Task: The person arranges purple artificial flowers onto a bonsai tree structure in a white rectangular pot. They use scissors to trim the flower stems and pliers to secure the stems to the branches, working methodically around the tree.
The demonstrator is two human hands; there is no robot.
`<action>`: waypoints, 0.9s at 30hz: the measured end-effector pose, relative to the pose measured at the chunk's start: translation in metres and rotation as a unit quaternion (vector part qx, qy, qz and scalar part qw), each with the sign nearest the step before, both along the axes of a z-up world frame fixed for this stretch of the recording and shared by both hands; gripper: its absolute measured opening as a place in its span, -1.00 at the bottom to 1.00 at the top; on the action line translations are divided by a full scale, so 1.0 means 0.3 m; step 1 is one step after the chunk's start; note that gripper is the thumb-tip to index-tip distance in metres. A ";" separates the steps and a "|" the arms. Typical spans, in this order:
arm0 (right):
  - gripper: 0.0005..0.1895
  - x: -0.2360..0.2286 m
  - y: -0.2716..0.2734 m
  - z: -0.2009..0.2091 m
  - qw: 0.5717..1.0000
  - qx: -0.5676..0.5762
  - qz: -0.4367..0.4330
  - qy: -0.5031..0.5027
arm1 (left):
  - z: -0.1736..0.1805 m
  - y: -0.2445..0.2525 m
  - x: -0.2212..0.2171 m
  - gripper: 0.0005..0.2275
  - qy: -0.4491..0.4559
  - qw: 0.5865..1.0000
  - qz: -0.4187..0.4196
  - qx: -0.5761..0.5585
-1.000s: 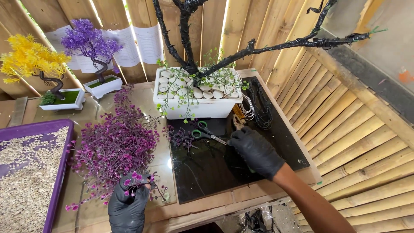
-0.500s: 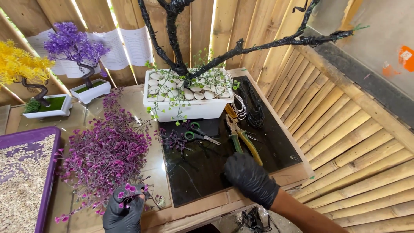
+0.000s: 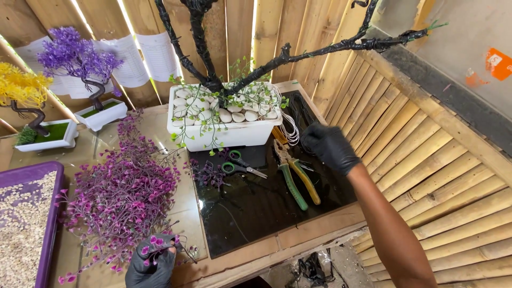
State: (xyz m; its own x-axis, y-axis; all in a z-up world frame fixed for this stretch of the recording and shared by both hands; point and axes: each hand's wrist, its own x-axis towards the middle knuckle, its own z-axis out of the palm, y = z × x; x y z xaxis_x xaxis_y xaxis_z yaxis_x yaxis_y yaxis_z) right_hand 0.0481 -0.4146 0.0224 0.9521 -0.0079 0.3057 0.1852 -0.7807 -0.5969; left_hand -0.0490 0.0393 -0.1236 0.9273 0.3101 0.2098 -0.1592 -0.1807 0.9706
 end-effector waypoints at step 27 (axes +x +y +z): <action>-0.77 -0.055 0.375 0.323 0.976 0.127 0.068 -0.161 | 1.071 -0.324 0.411 -0.92 -0.228 0.919 -0.263 0.186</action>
State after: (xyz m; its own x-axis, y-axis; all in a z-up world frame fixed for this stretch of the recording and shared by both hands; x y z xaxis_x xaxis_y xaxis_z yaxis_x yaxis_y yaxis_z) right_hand 0.0315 -0.3020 0.1194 0.8049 -0.0013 0.5935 0.4869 -0.5704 -0.6615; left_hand 0.0743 -0.0579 0.1978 0.7177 -0.3273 0.6146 -0.6942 -0.2682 0.6679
